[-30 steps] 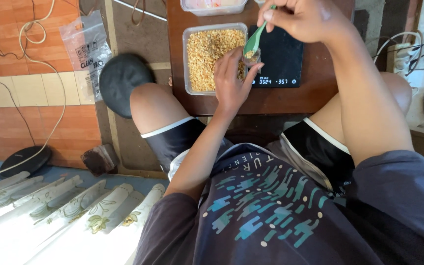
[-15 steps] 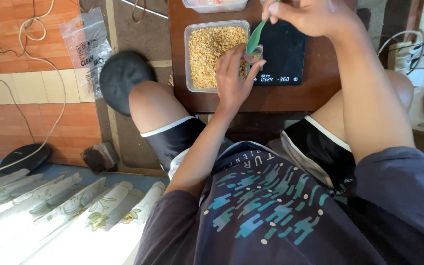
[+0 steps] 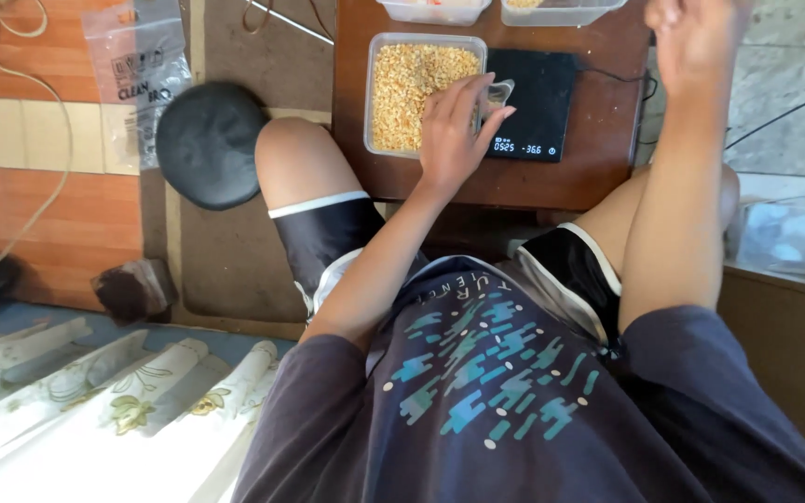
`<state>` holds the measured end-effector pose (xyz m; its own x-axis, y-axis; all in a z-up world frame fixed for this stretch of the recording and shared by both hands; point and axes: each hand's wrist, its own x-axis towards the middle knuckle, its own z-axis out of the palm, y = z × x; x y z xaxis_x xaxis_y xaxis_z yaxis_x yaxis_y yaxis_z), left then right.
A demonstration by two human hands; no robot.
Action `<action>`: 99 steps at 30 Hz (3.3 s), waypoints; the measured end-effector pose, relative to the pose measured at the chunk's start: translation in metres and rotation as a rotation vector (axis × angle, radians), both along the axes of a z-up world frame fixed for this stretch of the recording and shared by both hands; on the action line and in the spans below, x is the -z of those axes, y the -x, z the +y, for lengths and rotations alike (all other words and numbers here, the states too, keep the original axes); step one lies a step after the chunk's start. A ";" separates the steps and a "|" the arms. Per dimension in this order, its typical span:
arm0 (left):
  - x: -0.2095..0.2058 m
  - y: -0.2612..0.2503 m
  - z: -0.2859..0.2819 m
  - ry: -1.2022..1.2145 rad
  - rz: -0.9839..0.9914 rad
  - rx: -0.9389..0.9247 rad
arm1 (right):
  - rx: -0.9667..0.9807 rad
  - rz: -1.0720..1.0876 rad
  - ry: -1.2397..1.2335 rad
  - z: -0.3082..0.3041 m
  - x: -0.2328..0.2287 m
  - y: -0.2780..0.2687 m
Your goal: Packaging small grains into individual plastic bags using a spoon and a scale for measurement.
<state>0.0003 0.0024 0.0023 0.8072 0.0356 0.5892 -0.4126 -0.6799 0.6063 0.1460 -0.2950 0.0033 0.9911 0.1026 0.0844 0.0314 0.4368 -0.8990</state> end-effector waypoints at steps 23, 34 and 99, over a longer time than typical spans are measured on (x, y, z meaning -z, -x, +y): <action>-0.041 -0.074 0.013 -0.023 -0.090 0.420 | 0.249 0.012 -0.395 -0.063 0.003 0.264; -0.039 -0.102 0.042 -0.034 0.014 0.799 | 0.408 0.113 -0.185 -0.046 -0.007 0.286; -0.020 -0.119 0.047 0.013 0.320 0.824 | 0.466 0.241 0.535 0.141 -0.048 0.164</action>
<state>0.1197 0.0492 0.0224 0.7052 -0.6255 0.3339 -0.5774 -0.2333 0.7824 -0.0181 -0.1538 0.0510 0.9265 -0.3667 -0.0844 -0.1188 -0.0724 -0.9903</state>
